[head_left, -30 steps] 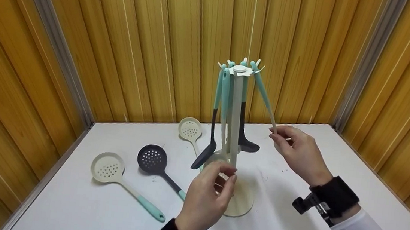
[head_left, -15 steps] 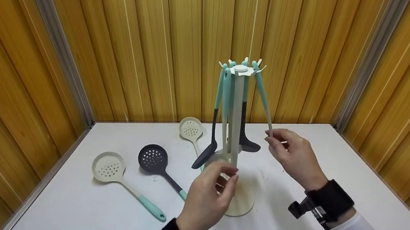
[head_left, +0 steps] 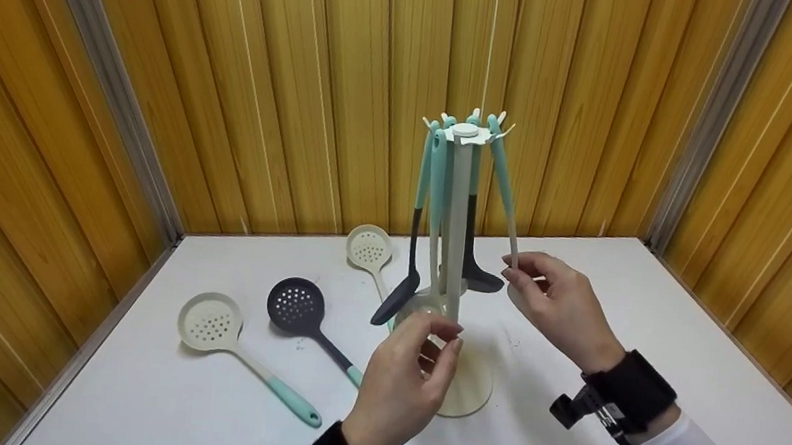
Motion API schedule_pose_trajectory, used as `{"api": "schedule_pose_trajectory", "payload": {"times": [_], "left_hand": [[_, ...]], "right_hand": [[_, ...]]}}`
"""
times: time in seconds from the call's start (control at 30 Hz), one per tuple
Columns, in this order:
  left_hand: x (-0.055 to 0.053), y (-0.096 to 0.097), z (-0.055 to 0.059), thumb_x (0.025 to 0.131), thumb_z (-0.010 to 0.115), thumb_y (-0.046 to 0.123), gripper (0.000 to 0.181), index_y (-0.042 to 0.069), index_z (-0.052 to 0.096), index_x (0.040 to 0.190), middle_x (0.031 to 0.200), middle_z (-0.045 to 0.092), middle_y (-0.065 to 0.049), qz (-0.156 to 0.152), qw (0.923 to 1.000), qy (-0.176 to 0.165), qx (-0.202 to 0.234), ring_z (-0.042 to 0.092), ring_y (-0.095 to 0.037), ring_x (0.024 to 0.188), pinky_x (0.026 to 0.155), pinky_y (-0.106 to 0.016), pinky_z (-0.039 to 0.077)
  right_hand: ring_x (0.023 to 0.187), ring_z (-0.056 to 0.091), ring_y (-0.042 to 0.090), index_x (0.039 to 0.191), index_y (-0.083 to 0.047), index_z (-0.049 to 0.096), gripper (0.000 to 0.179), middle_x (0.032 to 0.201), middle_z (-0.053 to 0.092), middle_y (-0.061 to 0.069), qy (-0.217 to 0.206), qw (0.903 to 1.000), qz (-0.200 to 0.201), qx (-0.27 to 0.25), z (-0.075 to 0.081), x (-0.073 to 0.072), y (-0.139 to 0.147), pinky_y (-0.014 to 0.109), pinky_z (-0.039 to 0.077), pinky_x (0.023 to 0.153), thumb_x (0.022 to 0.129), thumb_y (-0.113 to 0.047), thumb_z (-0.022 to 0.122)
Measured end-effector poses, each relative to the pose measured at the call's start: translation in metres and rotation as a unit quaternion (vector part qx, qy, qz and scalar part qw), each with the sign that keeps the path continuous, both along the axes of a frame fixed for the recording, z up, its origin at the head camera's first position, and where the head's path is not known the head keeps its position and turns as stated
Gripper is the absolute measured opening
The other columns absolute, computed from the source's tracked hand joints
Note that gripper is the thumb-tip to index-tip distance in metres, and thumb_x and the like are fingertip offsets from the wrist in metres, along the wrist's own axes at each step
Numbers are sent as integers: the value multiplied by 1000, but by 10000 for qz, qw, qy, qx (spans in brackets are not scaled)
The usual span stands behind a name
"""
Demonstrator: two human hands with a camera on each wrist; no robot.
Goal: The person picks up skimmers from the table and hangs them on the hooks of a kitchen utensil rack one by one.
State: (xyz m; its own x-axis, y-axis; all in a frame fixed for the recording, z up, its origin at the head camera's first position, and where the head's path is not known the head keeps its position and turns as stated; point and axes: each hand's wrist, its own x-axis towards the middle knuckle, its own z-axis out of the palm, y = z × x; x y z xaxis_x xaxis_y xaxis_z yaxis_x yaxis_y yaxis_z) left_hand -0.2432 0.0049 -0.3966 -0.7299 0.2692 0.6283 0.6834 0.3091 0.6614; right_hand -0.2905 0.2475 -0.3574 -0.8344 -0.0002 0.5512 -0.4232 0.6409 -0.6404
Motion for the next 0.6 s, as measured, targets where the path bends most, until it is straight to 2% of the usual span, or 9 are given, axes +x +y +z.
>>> {"api": "schedule_pose_trajectory", "payload": {"times": [0.1, 0.6], "left_hand": [[0, 0, 0, 108, 70, 10, 11, 17, 71, 117, 111, 74, 1, -4, 10000, 7, -7, 67, 0, 84, 74, -19, 62], [0, -1, -1, 107, 71, 11, 10, 17, 72, 115, 109, 75, 2, 23, 9998, 173, -49, 69, -3, 82, 73, -19, 62]], "right_hand": [[100, 74, 15, 124, -10, 80, 19, 108, 83, 7, -55, 10000, 16, -9, -1, -1, -2, 21, 59, 85, 110, -17, 71], [100, 73, 11, 127, -9, 78, 19, 108, 83, 8, 11, 9997, 112, 213, -5, -3, -6, 27, 58, 92, 109, -11, 70]]}}
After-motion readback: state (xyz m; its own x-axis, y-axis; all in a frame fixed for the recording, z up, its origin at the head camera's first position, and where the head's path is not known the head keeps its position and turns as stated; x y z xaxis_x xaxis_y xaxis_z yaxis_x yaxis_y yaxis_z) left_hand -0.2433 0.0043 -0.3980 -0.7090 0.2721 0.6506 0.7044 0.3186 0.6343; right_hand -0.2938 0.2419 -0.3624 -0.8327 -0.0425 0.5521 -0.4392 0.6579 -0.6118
